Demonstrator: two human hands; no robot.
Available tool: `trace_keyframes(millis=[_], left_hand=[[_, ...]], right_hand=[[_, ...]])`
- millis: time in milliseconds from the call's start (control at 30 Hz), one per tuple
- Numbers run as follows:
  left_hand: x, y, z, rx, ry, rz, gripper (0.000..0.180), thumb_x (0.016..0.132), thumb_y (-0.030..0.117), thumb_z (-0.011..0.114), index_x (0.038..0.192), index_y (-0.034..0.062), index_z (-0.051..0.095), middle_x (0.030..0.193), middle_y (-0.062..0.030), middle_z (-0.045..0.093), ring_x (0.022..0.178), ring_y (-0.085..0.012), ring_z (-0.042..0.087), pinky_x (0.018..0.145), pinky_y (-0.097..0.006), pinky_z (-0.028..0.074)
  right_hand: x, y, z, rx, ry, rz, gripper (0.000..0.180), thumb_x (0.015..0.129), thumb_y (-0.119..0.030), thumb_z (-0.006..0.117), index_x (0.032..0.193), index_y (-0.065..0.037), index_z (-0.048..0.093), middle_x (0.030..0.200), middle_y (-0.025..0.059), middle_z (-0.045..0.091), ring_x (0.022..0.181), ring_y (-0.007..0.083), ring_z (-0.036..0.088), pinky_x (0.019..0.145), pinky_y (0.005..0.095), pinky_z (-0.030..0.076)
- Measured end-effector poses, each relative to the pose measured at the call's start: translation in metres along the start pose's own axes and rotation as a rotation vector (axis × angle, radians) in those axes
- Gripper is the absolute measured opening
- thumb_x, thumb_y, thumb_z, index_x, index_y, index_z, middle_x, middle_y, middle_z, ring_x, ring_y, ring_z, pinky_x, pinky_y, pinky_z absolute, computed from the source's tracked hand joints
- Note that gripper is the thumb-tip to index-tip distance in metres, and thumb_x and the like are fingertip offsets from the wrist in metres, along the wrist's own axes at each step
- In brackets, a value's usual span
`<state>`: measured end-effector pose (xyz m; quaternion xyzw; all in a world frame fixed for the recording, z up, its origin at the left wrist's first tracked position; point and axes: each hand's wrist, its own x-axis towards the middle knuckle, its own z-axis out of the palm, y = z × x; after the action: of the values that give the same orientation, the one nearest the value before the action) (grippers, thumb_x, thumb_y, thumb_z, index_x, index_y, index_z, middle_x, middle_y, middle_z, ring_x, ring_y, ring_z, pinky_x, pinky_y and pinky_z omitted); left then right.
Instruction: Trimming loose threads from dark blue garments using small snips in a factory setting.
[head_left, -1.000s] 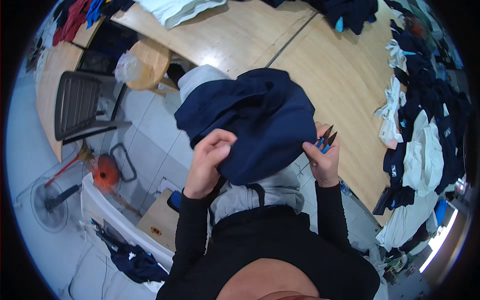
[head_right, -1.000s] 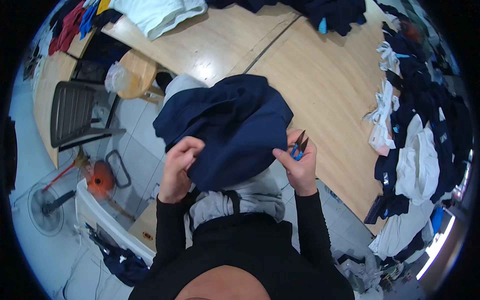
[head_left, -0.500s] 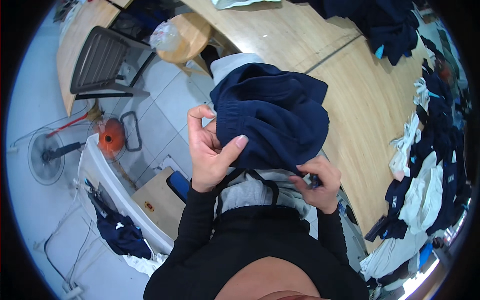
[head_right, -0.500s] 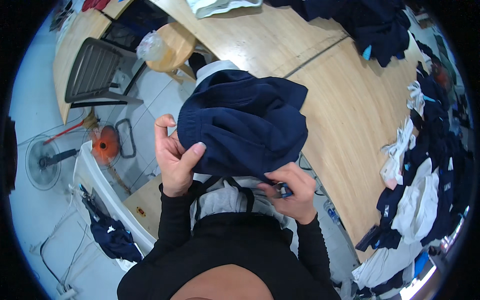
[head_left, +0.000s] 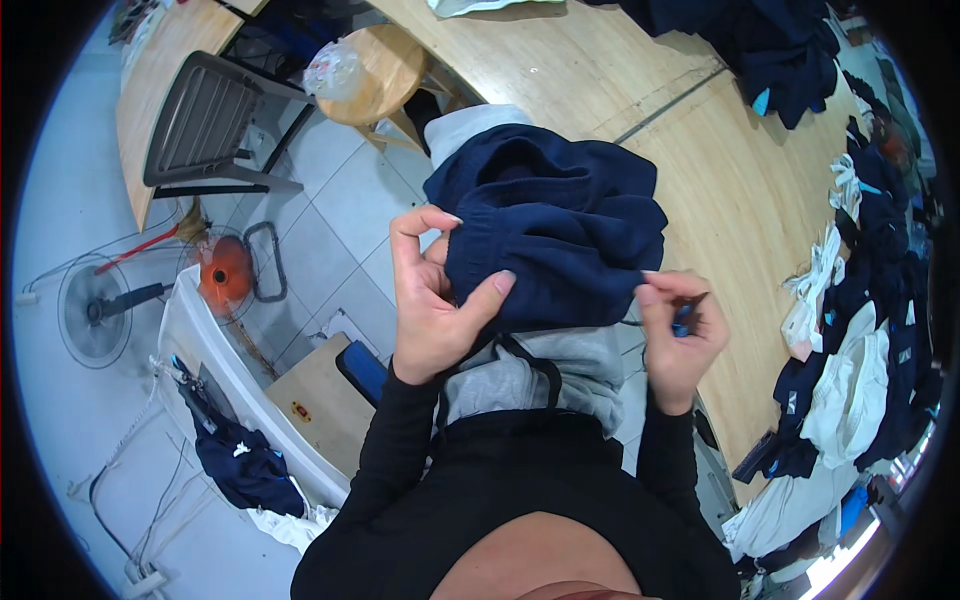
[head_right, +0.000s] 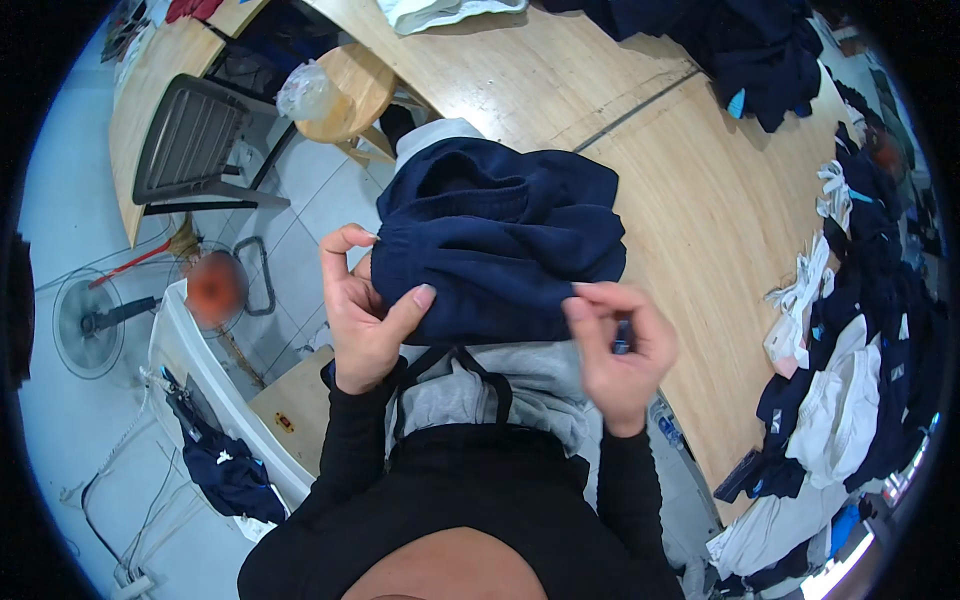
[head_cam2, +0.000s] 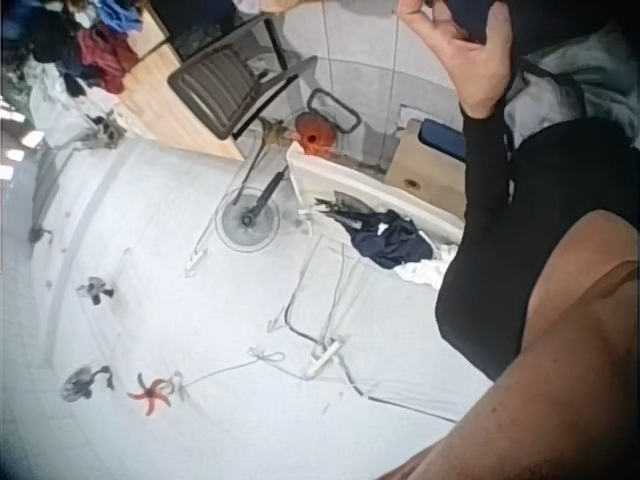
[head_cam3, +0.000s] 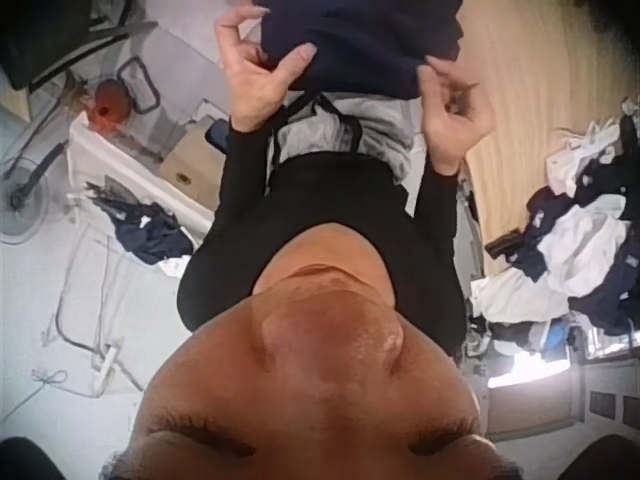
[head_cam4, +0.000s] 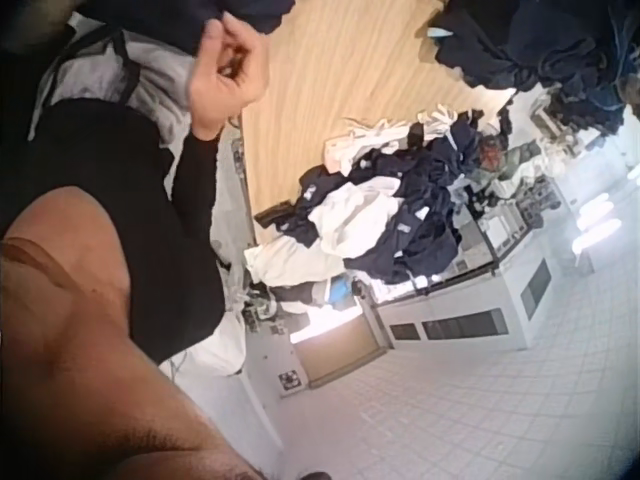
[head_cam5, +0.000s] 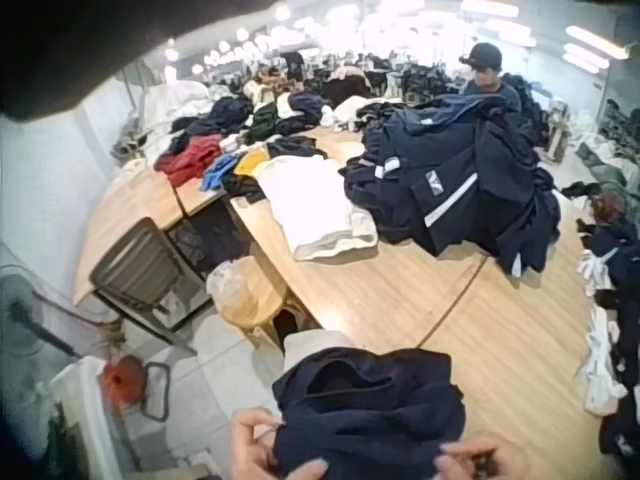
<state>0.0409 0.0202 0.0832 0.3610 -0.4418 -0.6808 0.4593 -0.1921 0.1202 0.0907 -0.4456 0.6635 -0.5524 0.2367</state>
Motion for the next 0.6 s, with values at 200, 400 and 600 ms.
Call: trace_keyframes(millis=[200, 400, 600], left_hand=[[-0.007, -0.016, 0.031, 0.266, -0.084, 0.081, 0.059, 0.087, -0.012, 0.075, 0.132, 0.0011, 0.039, 0.114, -0.0144, 0.065, 0.1, -0.0151, 0.068, 0.091, -0.028, 0.054], [-0.005, -0.013, 0.04, 0.334, -0.153, 0.087, 0.054, 0.086, -0.007, 0.079, 0.129, 0.0004, 0.047, 0.102, -0.0097, 0.067, 0.089, -0.0109, 0.064, 0.084, -0.024, 0.05], [-0.008, -0.02, 0.043, 0.261, -0.063, -0.008, 0.055, 0.086, -0.005, 0.081, 0.129, 0.0019, 0.048, 0.101, -0.0061, 0.067, 0.088, -0.0093, 0.064, 0.084, -0.023, 0.049]], right_hand=[[0.012, -0.025, 0.042, -0.054, -0.093, -0.23, 0.025, 0.085, 0.005, 0.085, 0.109, 0.0, 0.078, 0.089, 0.0069, 0.069, 0.065, 0.0098, 0.055, 0.058, 0.0223, 0.041], [0.011, -0.012, 0.034, -0.11, -0.181, -0.209, 0.019, 0.087, 0.013, 0.074, 0.1, 0.002, 0.066, 0.09, 0.0126, 0.067, 0.075, 0.0224, 0.065, 0.066, 0.0295, 0.052], [-0.001, -0.002, 0.029, 0.089, -0.287, 0.091, 0.008, 0.1, 0.003, 0.068, 0.103, 0.0, 0.06, 0.089, 0.0091, 0.063, 0.078, 0.0177, 0.06, 0.071, 0.0283, 0.048]])
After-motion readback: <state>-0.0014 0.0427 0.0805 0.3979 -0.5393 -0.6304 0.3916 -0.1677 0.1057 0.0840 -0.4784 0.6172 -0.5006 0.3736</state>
